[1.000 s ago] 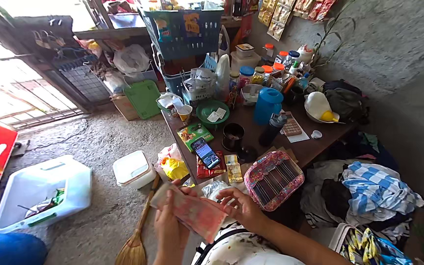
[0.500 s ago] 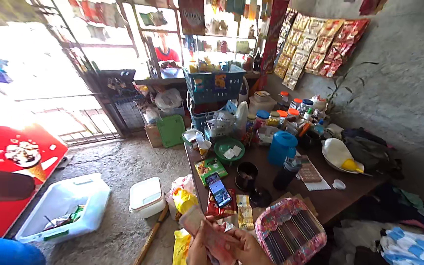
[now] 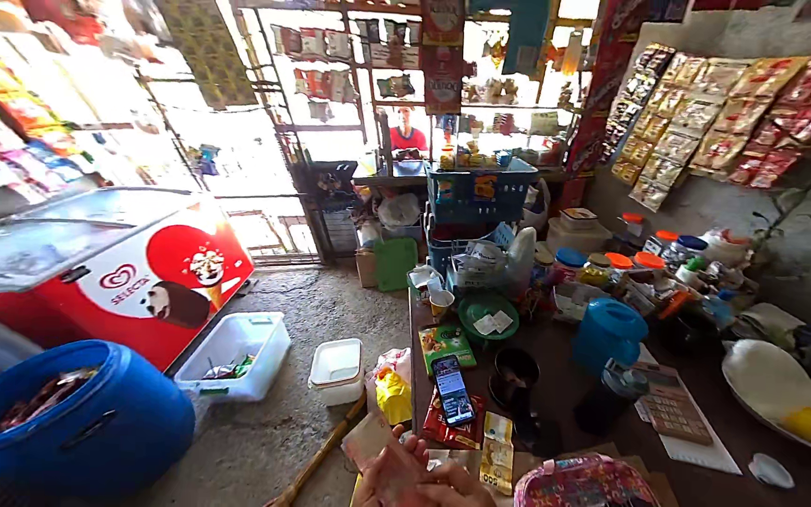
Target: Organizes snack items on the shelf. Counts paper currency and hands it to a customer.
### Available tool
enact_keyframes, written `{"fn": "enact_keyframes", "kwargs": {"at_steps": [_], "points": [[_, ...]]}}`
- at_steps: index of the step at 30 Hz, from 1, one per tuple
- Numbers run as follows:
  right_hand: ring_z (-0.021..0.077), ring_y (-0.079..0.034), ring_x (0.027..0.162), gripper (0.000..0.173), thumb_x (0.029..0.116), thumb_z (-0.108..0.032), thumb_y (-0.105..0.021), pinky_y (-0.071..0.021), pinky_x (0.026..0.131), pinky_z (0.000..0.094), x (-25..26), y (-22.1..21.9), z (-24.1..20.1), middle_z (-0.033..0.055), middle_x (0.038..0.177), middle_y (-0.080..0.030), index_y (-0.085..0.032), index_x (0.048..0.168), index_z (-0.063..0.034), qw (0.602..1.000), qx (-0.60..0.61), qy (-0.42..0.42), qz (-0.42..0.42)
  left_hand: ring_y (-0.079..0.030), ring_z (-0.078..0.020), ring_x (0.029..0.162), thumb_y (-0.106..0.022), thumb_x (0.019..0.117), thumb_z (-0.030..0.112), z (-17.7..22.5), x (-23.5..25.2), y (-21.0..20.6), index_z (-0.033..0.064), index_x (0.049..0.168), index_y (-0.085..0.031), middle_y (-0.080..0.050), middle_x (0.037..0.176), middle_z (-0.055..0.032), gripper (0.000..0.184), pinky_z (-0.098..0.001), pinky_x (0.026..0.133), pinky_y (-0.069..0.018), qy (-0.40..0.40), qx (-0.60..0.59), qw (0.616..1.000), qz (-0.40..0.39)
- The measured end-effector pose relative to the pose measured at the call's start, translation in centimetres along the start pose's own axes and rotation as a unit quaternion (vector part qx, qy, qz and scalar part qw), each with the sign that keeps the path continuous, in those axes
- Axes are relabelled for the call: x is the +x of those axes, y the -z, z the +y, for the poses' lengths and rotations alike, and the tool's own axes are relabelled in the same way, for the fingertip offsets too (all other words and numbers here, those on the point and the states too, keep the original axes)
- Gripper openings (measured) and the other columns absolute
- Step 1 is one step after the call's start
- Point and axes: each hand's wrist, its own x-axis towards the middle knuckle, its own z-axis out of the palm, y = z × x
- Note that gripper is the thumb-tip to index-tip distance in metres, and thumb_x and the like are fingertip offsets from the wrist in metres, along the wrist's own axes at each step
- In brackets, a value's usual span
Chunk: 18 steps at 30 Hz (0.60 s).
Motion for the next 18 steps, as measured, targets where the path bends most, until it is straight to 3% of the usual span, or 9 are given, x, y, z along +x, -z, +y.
{"fn": "enact_keyframes", "kwargs": {"at_steps": [2,3,5,9,11,12,14,15,18], "points": [[0.0254,-0.069,0.109,0.020,0.0959,-0.004,-0.063,-0.0563,0.097,0.0342,-0.1,0.0,0.6,0.0216,0.116,-0.070,-0.075,0.110,0.0046,1.000,0.026,0.015,0.001,-0.076,-0.0208,0.084,-0.017,0.1095,0.022,0.1,-0.5,0.2,0.0090,0.124,-0.057,-0.077,0.089,-0.0065,0.044,-0.0385,0.083,-0.0622,-0.016,0.024,0.999,0.017],[0.0248,-0.068,0.111,0.024,0.0963,-0.007,-0.063,-0.0562,0.098,0.0348,-0.1,0.3,0.7,0.0214,0.120,-0.069,-0.073,0.115,0.0042,0.999,0.030,0.021,0.007,-0.075,-0.0191,0.079,-0.019,0.1094,0.020,0.3,-0.9,0.3,0.0088,0.126,-0.057,-0.076,0.085,-0.0053,0.043,-0.0371,0.080,-0.0628,-0.022,0.030,0.999,0.031],[0.0226,-0.069,0.107,0.034,0.0972,-0.013,-0.064,-0.0585,0.089,0.0345,0.5,1.7,0.5,0.0218,0.127,-0.066,-0.066,0.126,0.0046,0.999,0.030,0.016,0.033,-0.074,-0.0157,0.071,-0.024,0.1090,0.017,0.9,-1.7,0.6,0.0080,0.124,-0.059,-0.073,0.078,-0.0033,0.039,-0.0343,0.074,-0.0634,-0.038,0.034,0.997,0.063],[0.0113,-0.067,0.108,0.058,0.1006,-0.037,-0.062,-0.0578,0.086,0.0291,2.2,8.2,1.0,0.0135,0.140,-0.060,-0.048,0.145,-0.0026,0.989,0.004,-0.012,0.146,-0.072,-0.0124,0.069,-0.029,0.1088,0.015,1.8,-2.9,2.3,0.0098,0.122,-0.059,-0.072,0.077,0.0002,0.033,-0.0324,0.074,-0.0632,-0.076,0.055,0.989,0.112],[0.0087,-0.066,0.111,0.060,0.1024,-0.039,-0.059,-0.0570,0.089,0.0279,2.6,12.2,0.2,0.0076,0.136,-0.063,-0.045,0.147,-0.0008,0.975,-0.007,0.001,0.223,-0.072,-0.0123,0.070,-0.029,0.1083,0.014,2.5,-3.5,3.3,0.0111,0.119,-0.059,-0.072,0.078,0.0008,0.032,-0.0321,0.073,-0.0629,-0.088,0.054,0.986,0.134],[0.0053,-0.065,0.112,0.058,0.1041,-0.040,-0.056,-0.0560,0.091,0.0261,2.5,14.1,-0.5,0.0013,0.132,-0.066,-0.043,0.148,-0.0033,0.966,-0.015,0.019,0.258,-0.072,-0.0123,0.071,-0.028,0.1081,0.015,2.8,-3.7,3.7,0.0113,0.119,-0.057,-0.072,0.079,0.0010,0.031,-0.0322,0.073,-0.0627,-0.093,0.053,0.984,0.143],[-0.0011,-0.067,0.109,0.042,0.1067,-0.041,-0.051,-0.0558,0.092,0.0205,1.8,17.0,-2.1,-0.0164,0.122,-0.070,-0.049,0.146,-0.0262,0.944,-0.040,0.076,0.319,-0.072,-0.0125,0.070,-0.027,0.1088,0.016,3.4,-4.2,4.2,0.0107,0.117,-0.057,-0.071,0.078,0.0005,0.031,-0.0328,0.073,-0.0626,-0.102,0.044,0.979,0.171],[-0.0017,-0.069,0.105,0.036,0.1076,-0.040,-0.050,-0.0566,0.090,0.0188,1.5,17.8,-2.6,-0.0204,0.118,-0.071,-0.052,0.144,-0.0350,0.932,-0.045,0.117,0.341,-0.071,-0.0126,0.070,-0.028,0.1085,0.015,3.6,-4.4,4.2,0.0104,0.117,-0.057,-0.071,0.078,0.0003,0.031,-0.0329,0.073,-0.0627,-0.107,0.040,0.976,0.183],[-0.0013,-0.070,0.101,0.028,0.1097,-0.036,-0.045,-0.0579,0.086,0.0179,0.4,16.9,-2.2,-0.0197,0.116,-0.072,-0.057,0.134,-0.0395,0.938,-0.057,0.131,0.317,-0.071,-0.0135,0.068,-0.029,0.1073,0.015,4.0,-4.7,4.4,0.0104,0.115,-0.058,-0.070,0.077,-0.0004,0.031,-0.0328,0.070,-0.0625,-0.116,0.035,0.972,0.203]]}}
